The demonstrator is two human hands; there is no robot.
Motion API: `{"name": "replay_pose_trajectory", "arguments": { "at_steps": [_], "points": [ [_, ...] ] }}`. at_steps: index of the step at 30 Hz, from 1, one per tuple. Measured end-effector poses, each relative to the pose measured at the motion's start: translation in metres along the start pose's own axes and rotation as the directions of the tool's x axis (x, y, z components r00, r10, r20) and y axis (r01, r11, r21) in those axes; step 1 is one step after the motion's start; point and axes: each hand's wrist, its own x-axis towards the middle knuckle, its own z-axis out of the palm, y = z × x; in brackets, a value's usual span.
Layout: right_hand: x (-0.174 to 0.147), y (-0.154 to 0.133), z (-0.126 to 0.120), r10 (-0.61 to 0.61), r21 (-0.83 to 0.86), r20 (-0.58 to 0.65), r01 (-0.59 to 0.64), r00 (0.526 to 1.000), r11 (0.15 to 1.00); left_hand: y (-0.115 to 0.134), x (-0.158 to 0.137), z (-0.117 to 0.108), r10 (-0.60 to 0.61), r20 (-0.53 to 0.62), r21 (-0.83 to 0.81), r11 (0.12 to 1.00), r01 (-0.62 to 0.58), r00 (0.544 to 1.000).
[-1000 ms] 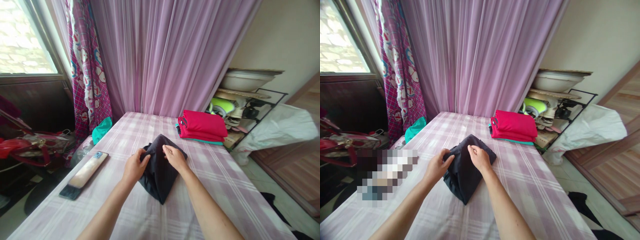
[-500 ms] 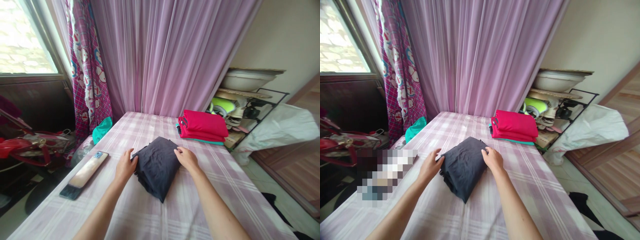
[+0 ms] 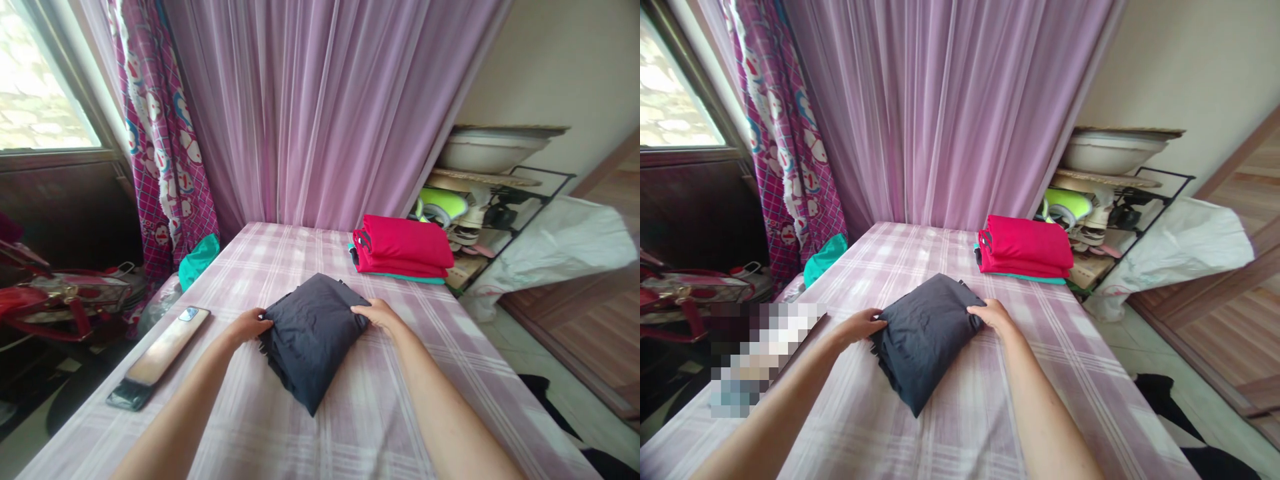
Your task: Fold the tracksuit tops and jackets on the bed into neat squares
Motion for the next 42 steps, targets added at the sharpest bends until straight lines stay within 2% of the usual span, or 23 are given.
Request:
{"name": "replay_pose_trajectory", "arguments": {
  "at_steps": [2,5,8,10,13,15,17,18,20,22,24,27,28,30,33,36,39,42],
  "points": [
    [-0.004,-0.002,-0.001,-0.014,0.026,0.011,0.014,1.0,1.0,0.005,0.003,-0.003,0.02,0.01,0.024,1.0,-0.021,1.0],
    [-0.012,-0.005,-0.002,-0.094,0.037,-0.004,0.095,0.996,0.995,0.012,0.002,-0.003,0.064,-0.041,0.059,0.996,-0.062,0.997],
    [-0.02,-0.007,-0.003,-0.236,-0.046,-0.087,0.233,0.968,0.971,0.018,-0.003,0.001,0.078,-0.067,0.071,0.995,-0.074,0.995],
    [-0.025,-0.006,-0.008,-0.287,-0.098,-0.166,0.274,0.943,0.957,0.026,-0.003,0.004,0.086,-0.071,0.07,0.994,-0.081,0.994],
    [-0.033,0.003,-0.029,-0.269,-0.081,-0.292,0.257,0.918,0.963,0.054,0.005,0.006,0.147,-0.119,0.071,0.988,-0.139,0.982],
    [-0.035,0.014,-0.051,-0.229,-0.037,-0.395,0.234,0.89,0.972,0.088,0.019,0.01,0.214,-0.163,0.076,0.976,-0.204,0.963],
    [-0.036,0.031,-0.077,-0.138,0.004,-0.534,0.165,0.834,0.986,0.129,0.035,0.018,0.292,-0.195,0.068,0.957,-0.284,0.936],
    [-0.035,0.041,-0.09,-0.071,0.023,-0.609,0.107,0.79,0.994,0.149,0.044,0.024,0.331,-0.213,0.056,0.944,-0.326,0.919],
    [-0.031,0.067,-0.109,0.072,0.066,-0.74,-0.034,0.669,0.997,0.181,0.058,0.038,0.391,-0.26,0.027,0.917,-0.398,0.883],
    [-0.026,0.096,-0.117,0.149,0.088,-0.815,-0.134,0.56,0.987,0.193,0.068,0.056,0.441,-0.295,0.012,0.889,-0.458,0.848],
    [-0.022,0.124,-0.112,0.089,0.021,-0.858,-0.139,0.505,0.99,0.179,0.074,0.074,0.473,-0.307,0.024,0.871,-0.49,0.826],
    [-0.02,0.155,-0.094,-0.13,-0.178,-0.888,-0.068,0.441,0.982,0.121,0.074,0.094,0.482,-0.324,0.098,0.873,-0.478,0.814],
    [-0.02,0.16,-0.088,-0.189,-0.23,-0.892,-0.053,0.41,0.972,0.098,0.071,0.097,0.497,-0.341,0.14,0.866,-0.479,0.798],
    [-0.021,0.162,-0.08,-0.259,-0.296,-0.895,-0.049,0.364,0.954,0.055,0.06,0.099,0.557,-0.383,0.226,0.83,-0.51,0.737],
    [-0.025,0.153,-0.077,-0.355,-0.399,-0.874,-0.073,0.332,0.914,0.012,0.035,0.091,0.637,-0.388,0.294,0.77,-0.566,0.666],
    [-0.03,0.139,-0.071,-0.482,-0.531,-0.804,-0.055,0.348,0.846,-0.004,0.011,0.082,0.668,-0.374,0.316,0.744,-0.589,0.643],
    [-0.033,0.128,-0.056,-0.584,-0.633,-0.688,0.038,0.432,0.773,-0.005,-0.004,0.077,0.664,-0.372,0.311,0.748,-0.587,0.649],
    [-0.033,0.123,-0.041,-0.611,-0.659,-0.612,0.104,0.502,0.745,-0.002,-0.008,0.076,0.645,-0.384,0.264,0.762,-0.591,0.661]
  ]
}}
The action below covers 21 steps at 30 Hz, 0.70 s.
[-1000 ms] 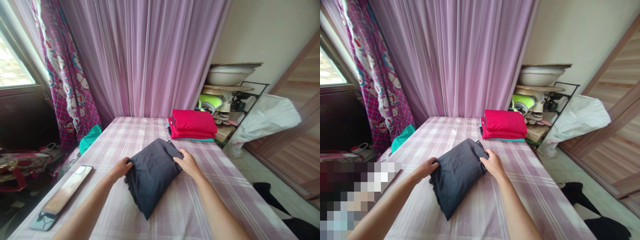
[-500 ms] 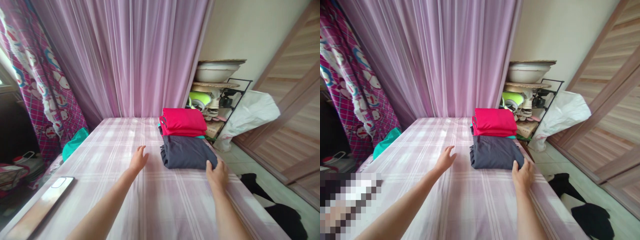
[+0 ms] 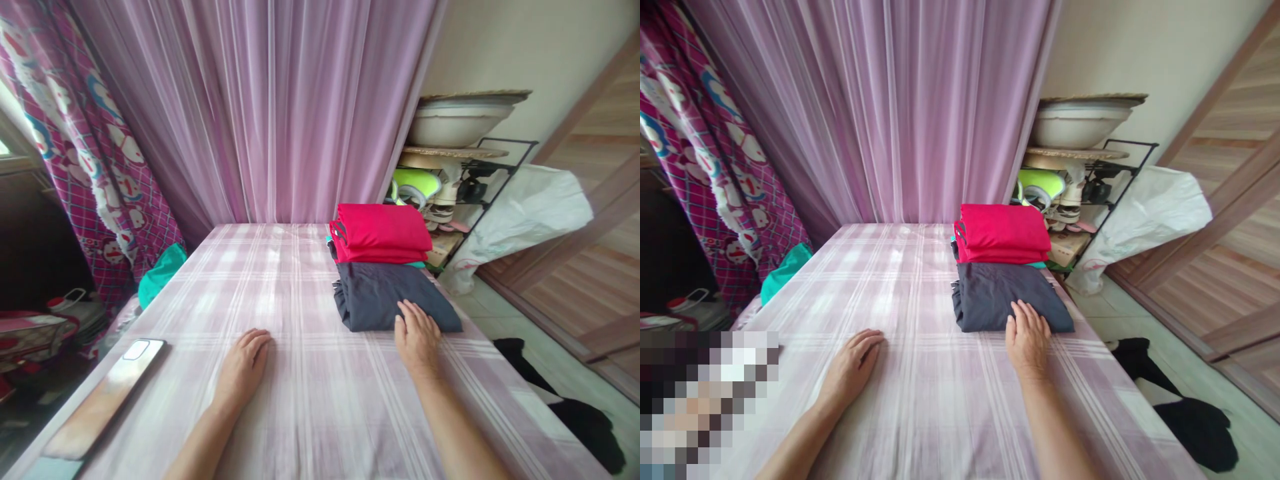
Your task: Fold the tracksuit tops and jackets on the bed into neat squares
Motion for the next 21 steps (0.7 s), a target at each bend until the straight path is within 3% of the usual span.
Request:
{"name": "replay_pose_trajectory", "arguments": {
  "at_steps": [5,10,13,16,19,21],
  "points": [
    [0.013,-0.004,-0.007,0.019,-0.021,0.104,-0.017,0.994,1.0,-0.001,0.003,0.0,-0.1,-0.03,-0.127,0.987,0.095,0.995],
    [0.074,-0.037,-0.017,0.024,-0.1,0.318,0.008,0.948,0.995,-0.002,0.005,-0.001,-0.201,-0.016,-0.211,0.958,0.193,0.98],
    [0.113,-0.076,-0.01,0.029,-0.126,0.479,0.036,0.877,0.991,-0.003,0.006,-0.001,-0.261,-0.031,-0.275,0.93,0.243,0.965],
    [0.135,-0.107,0.002,0.126,-0.219,0.629,0.019,0.767,0.976,-0.007,0.006,-0.001,-0.379,-0.063,-0.378,0.865,0.329,0.923],
    [0.144,-0.121,0.01,0.208,-0.293,0.735,0.027,0.645,0.956,-0.015,0.007,-0.006,-0.534,-0.101,-0.509,0.753,0.418,0.839],
    [0.15,-0.122,0.01,0.224,-0.299,0.765,0.025,0.604,0.954,-0.022,0.009,-0.01,-0.636,-0.118,-0.577,0.669,0.469,0.763]
  ]
}}
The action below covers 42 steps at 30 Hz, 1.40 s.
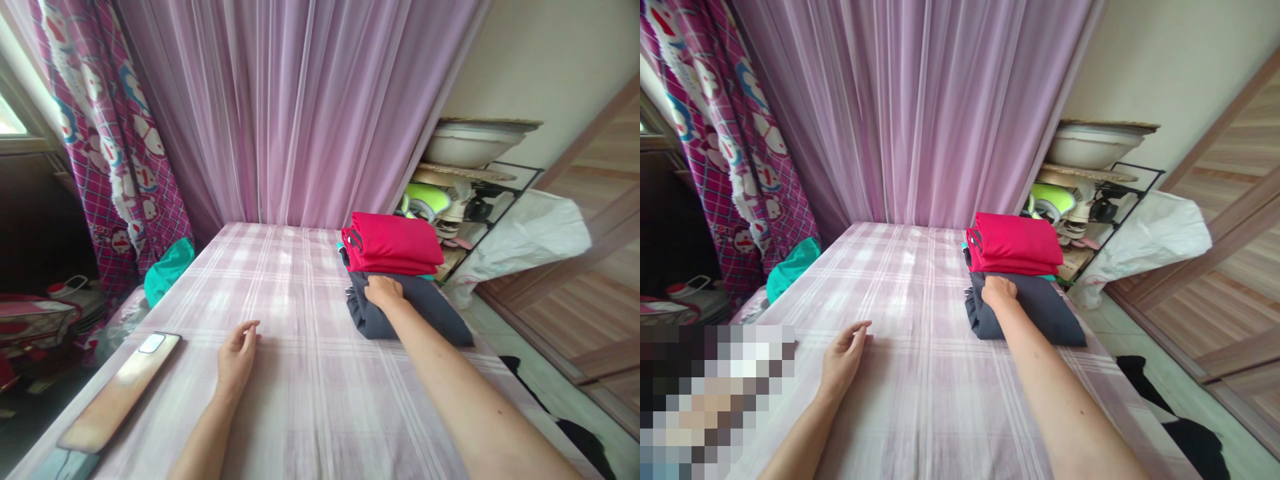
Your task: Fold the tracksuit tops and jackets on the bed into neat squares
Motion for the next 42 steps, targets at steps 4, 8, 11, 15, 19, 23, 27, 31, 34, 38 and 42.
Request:
{"name": "replay_pose_trajectory", "arguments": {
  "at_steps": [4,8,11,15,19,23,27,31,34,38,42],
  "points": [
    [0.01,-0.003,-0.029,-0.084,0.05,-0.041,0.086,0.996,0.995,-0.001,0.009,-0.006,-0.124,-0.111,-0.075,0.99,0.116,0.986],
    [0.024,-0.028,-0.084,-0.066,0.333,-0.411,0.217,0.909,0.918,0.0,0.01,-0.005,-0.151,-0.132,-0.174,0.977,0.127,0.98],
    [0.033,-0.063,-0.122,-0.071,0.427,-0.714,0.513,0.697,0.744,0.0,0.009,-0.006,-0.163,-0.141,-0.278,0.953,0.119,0.976],
    [0.04,-0.101,-0.127,-0.08,0.454,-0.795,0.677,0.601,0.579,-0.002,0.012,-0.011,-0.145,-0.241,-0.355,0.933,0.052,0.96],
    [0.04,-0.098,-0.06,-0.038,0.768,-0.431,0.389,0.902,0.509,-0.005,0.015,-0.015,-0.139,-0.318,-0.323,0.946,0.031,0.938],
    [0.012,-0.065,0.024,-0.005,0.86,-0.115,0.102,0.993,0.5,-0.01,0.016,-0.015,-0.111,-0.346,-0.239,0.971,0.027,0.932],
    [-0.034,-0.029,0.072,0.003,0.846,-0.016,0.012,1.0,0.533,-0.016,0.016,-0.014,-0.075,-0.363,-0.178,0.984,0.009,0.929],
    [-0.071,0.001,0.079,-0.15,0.649,-0.064,0.156,0.987,0.745,-0.018,0.016,-0.013,-0.061,-0.334,-0.158,0.987,0.008,0.94],
    [-0.085,0.014,0.064,-0.232,0.375,-0.11,0.256,0.966,0.891,-0.017,0.016,-0.012,-0.059,-0.325,-0.139,0.99,0.014,0.944],
    [-0.078,0.002,0.031,-0.163,0.278,-0.321,0.257,0.933,0.926,-0.014,0.015,-0.011,-0.042,-0.334,-0.127,0.992,0.0,0.942],
    [-0.052,-0.043,0.009,-0.214,0.291,-0.388,0.34,0.896,0.894,-0.01,0.015,-0.013,-0.049,-0.337,-0.142,0.99,0.001,0.94]
  ]
}}
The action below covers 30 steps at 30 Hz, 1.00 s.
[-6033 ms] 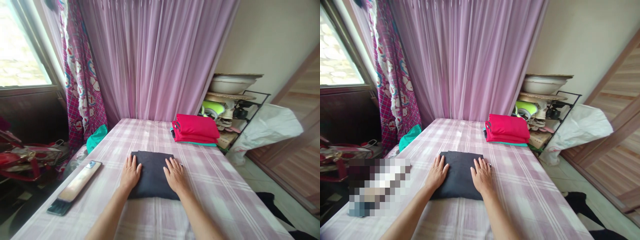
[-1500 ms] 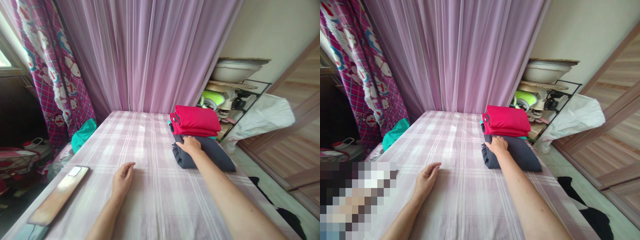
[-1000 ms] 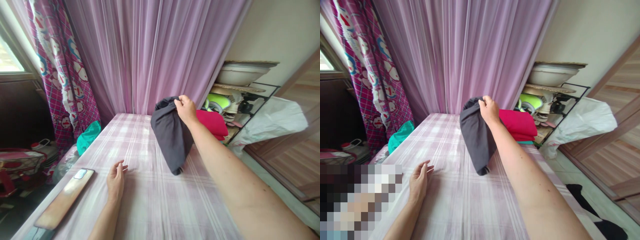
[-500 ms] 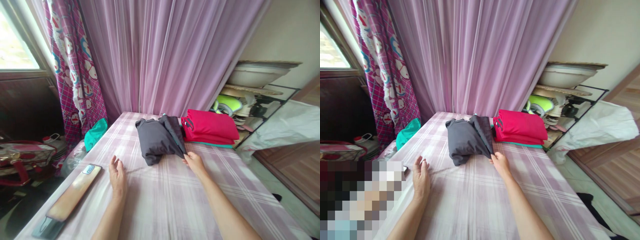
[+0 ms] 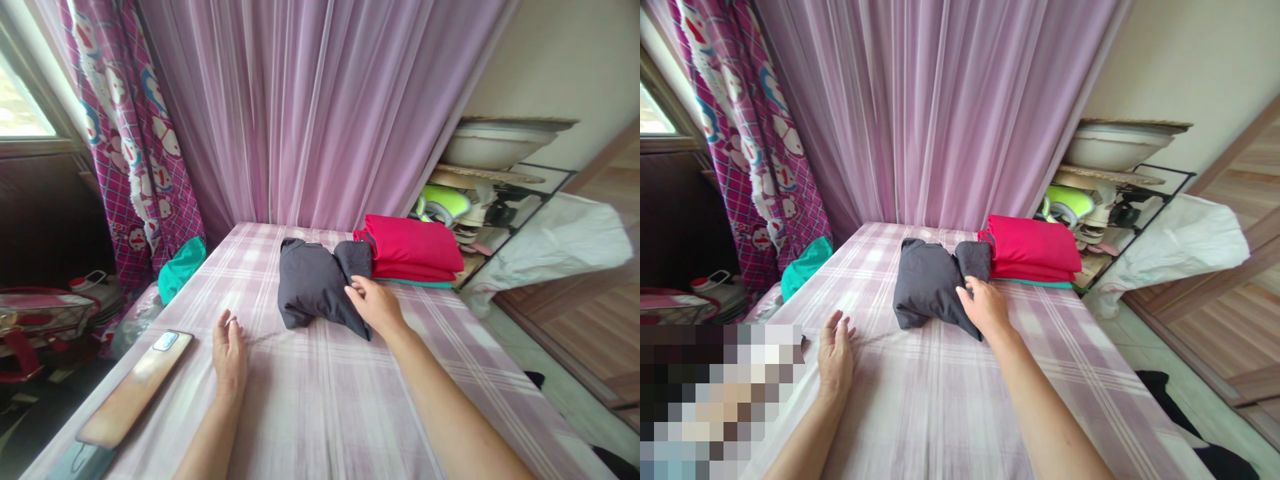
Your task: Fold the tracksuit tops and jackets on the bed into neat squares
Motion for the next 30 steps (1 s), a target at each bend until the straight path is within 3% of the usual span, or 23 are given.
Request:
{"name": "replay_pose_trajectory", "arguments": {
  "at_steps": [4,7,9,12,14,16,18,19,22,25,27,30],
  "points": [
    [0.019,-0.034,0.017,0.03,-0.097,0.156,-0.015,0.987,0.995,0.005,0.0,-0.002,-0.046,-0.003,0.0,0.999,0.046,0.999],
    [0.005,-0.048,0.014,-0.123,-0.05,0.157,0.133,0.98,0.99,0.007,0.0,-0.001,-0.061,-0.007,-0.022,0.998,0.061,0.998],
    [-0.012,-0.048,0.004,-0.294,0.013,0.19,0.297,0.937,0.955,0.007,0.001,-0.001,-0.058,-0.012,-0.045,0.997,0.057,0.998],
    [-0.041,-0.031,-0.01,-0.458,0.156,0.354,0.431,0.816,0.889,0.004,0.003,-0.001,-0.062,-0.013,-0.055,0.997,0.061,0.998],
    [-0.057,-0.009,-0.015,-0.472,0.262,0.479,0.392,0.741,0.882,0.002,0.003,-0.002,-0.058,-0.007,-0.036,0.998,0.058,0.998],
    [-0.071,0.019,-0.018,-0.426,0.349,0.579,0.262,0.695,0.9,0.001,0.001,-0.003,-0.013,0.024,0.009,1.0,0.013,1.0],
    [-0.082,0.048,-0.02,-0.357,0.404,0.628,0.103,0.692,0.909,0.004,-0.002,-0.001,0.067,0.095,0.064,0.995,-0.073,0.993],
    [-0.086,0.062,-0.021,-0.316,0.413,0.624,0.041,0.714,0.91,0.008,-0.004,0.001,0.116,0.143,0.087,0.988,-0.129,0.983],
    [-0.093,0.104,-0.022,-0.162,0.367,0.492,-0.035,0.855,0.93,0.033,-0.006,0.017,0.298,0.324,0.107,0.931,-0.348,0.898],
    [-0.093,0.14,-0.01,0.042,0.263,0.241,-0.107,0.97,0.959,0.069,0.0,0.05,0.448,0.505,0.09,0.823,-0.561,0.738],
    [-0.093,0.157,0.004,0.178,0.199,0.088,-0.192,0.98,0.961,0.093,0.007,0.078,0.476,0.594,0.11,0.75,-0.652,0.648],
    [-0.097,0.17,0.026,0.3,0.115,-0.048,-0.293,0.953,0.949,0.119,0.016,0.12,0.446,0.728,0.157,0.632,-0.759,0.521]
  ]
}}
